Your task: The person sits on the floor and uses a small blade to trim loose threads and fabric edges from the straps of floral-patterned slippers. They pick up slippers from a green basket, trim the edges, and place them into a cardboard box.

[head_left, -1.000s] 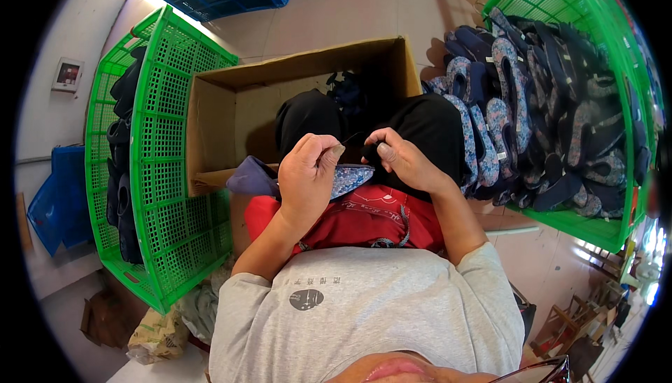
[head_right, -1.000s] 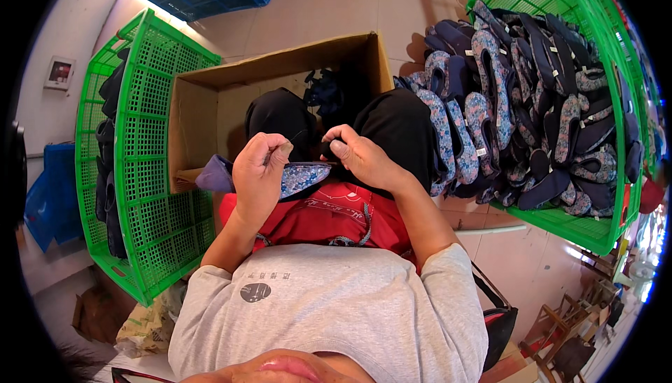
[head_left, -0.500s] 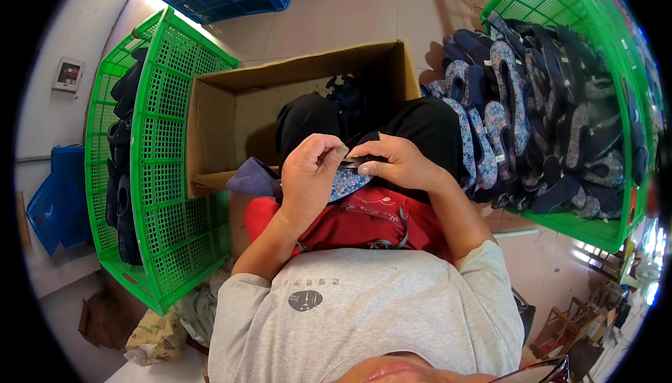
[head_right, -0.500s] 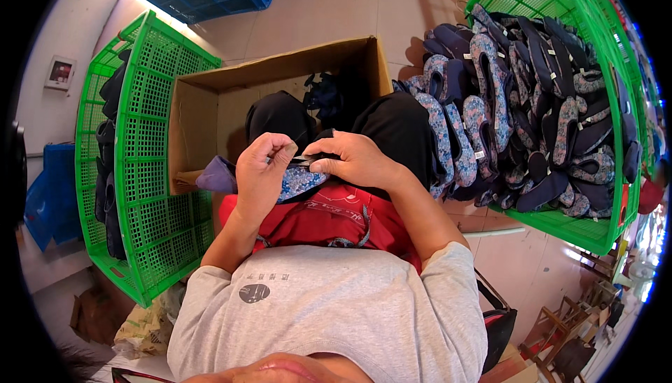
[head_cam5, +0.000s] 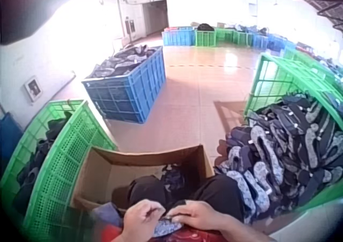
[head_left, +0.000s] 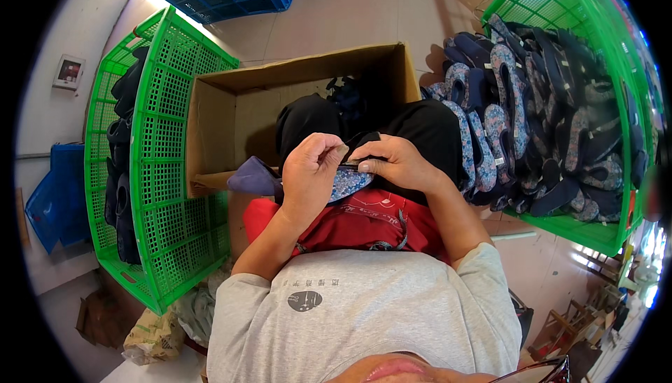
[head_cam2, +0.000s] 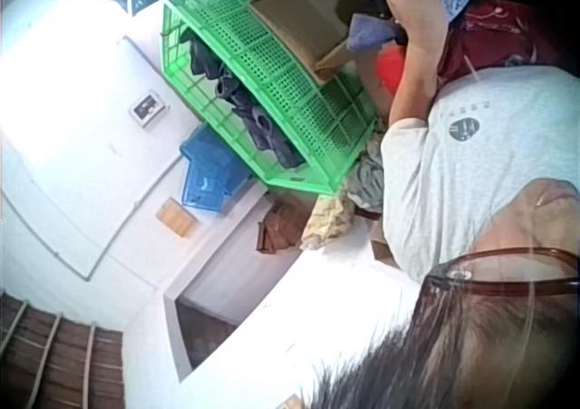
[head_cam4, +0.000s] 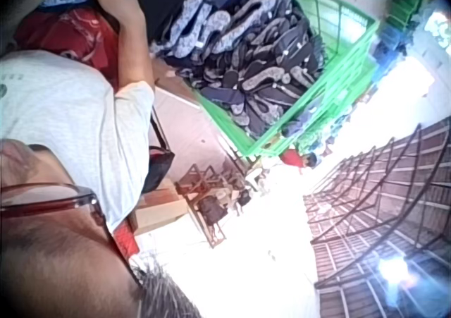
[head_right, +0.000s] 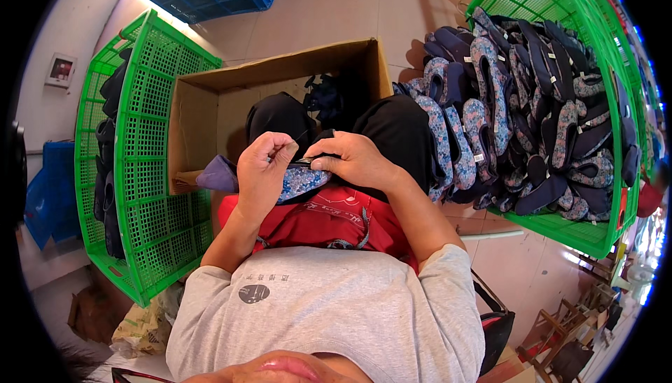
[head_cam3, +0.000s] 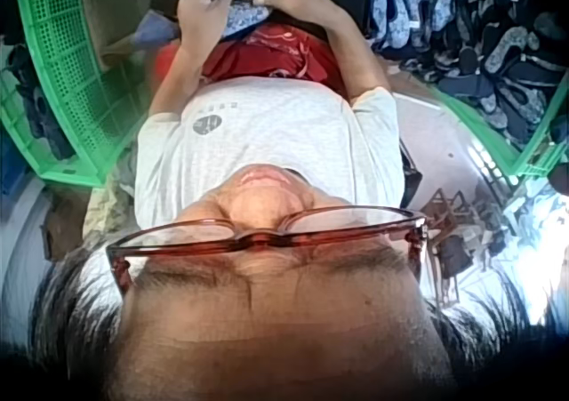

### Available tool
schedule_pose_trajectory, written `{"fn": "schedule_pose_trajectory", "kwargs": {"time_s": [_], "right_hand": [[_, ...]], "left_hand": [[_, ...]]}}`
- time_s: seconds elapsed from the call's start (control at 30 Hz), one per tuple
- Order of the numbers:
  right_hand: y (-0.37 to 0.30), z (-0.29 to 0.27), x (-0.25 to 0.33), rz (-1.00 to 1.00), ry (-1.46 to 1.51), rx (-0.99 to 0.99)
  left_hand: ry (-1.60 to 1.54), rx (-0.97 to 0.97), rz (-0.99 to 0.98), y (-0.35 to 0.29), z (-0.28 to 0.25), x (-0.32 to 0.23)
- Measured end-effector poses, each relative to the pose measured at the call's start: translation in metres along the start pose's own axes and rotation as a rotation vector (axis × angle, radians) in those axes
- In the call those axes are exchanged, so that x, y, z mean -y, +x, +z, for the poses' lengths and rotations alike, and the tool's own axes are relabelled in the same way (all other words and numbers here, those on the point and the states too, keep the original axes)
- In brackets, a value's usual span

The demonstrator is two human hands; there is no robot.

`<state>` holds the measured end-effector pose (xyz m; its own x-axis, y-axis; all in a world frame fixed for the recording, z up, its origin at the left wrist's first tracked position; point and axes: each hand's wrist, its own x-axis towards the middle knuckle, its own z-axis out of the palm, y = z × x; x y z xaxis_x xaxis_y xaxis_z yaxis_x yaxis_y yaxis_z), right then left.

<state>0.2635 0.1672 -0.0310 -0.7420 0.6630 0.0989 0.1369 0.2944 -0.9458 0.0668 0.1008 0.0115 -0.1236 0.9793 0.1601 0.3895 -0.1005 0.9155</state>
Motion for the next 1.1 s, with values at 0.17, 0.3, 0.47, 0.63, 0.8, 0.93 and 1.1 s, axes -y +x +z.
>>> {"fn": "schedule_pose_trajectory", "kwargs": {"time_s": [0.17, 0.3, 0.47, 0.63, 0.8, 0.93, 1.1], "right_hand": [[-0.016, 0.006, -0.005, 0.073, 0.288, -0.044], [-0.034, 0.035, -0.014, 0.183, 0.573, -0.159], [-0.039, 0.053, -0.032, 0.285, 0.749, -0.254], [-0.039, 0.052, -0.045, 0.284, 0.814, -0.233], [-0.037, 0.046, -0.043, 0.346, 0.692, -0.188], [-0.033, 0.054, -0.056, 0.401, 0.591, -0.2], [-0.028, 0.063, -0.051, 0.484, 0.679, -0.132]], "left_hand": [[-0.016, -0.065, -0.079, 0.005, 0.002, 0.001], [0.04, -0.089, -0.045, 0.023, 0.014, 0.008], [0.52, -0.022, 0.21, 0.067, 0.028, 0.022], [0.671, -0.148, 0.341, 0.086, 0.027, 0.031], [0.605, -0.285, 0.404, 0.064, -0.014, 0.017], [0.436, -0.185, 0.102, -0.009, -0.037, 0.016], [0.57, -0.017, 0.121, -0.054, -0.03, 0.016]]}}
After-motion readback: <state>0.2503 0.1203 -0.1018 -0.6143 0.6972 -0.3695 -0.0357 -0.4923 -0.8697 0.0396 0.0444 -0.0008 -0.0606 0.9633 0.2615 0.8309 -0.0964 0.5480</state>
